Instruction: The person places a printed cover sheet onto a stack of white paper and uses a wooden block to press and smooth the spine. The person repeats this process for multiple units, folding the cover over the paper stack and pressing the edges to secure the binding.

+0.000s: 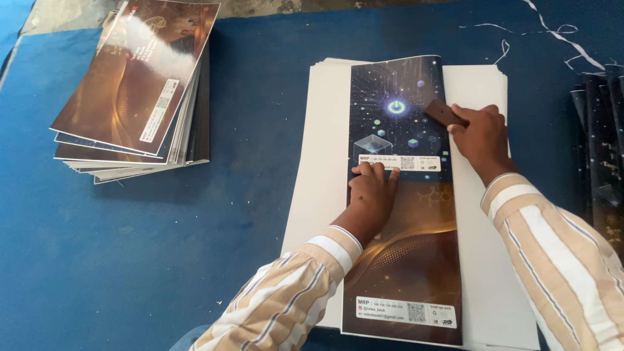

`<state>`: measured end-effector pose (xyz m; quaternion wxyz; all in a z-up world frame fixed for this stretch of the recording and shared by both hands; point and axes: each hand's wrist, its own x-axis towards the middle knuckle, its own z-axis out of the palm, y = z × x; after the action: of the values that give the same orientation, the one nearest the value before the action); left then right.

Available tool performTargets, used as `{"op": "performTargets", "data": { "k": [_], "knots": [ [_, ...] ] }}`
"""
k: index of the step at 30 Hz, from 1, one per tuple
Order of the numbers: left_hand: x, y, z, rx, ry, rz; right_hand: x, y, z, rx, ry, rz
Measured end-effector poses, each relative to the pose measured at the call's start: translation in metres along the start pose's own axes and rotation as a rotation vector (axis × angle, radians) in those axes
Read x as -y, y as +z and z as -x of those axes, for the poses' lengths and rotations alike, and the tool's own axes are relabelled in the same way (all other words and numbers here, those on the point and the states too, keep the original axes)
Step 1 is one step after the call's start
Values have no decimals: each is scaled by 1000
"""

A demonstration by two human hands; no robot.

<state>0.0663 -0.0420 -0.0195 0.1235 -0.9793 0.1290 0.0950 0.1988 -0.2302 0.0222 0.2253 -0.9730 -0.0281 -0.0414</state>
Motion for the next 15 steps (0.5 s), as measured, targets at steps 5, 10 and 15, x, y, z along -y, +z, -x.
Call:
{"op": "performTargets", "data": {
  "k": [5, 10, 15],
  "knots": [
    [10, -33, 11, 215, 59, 37, 0, 5, -18, -1, 53, -6],
    [13, -43, 17, 210, 68, 52, -3, 12, -34, -34, 35, -3],
    [13, -45, 17, 208, 66, 33, -7, 22, -54, -59, 47, -18]
  ]
}}
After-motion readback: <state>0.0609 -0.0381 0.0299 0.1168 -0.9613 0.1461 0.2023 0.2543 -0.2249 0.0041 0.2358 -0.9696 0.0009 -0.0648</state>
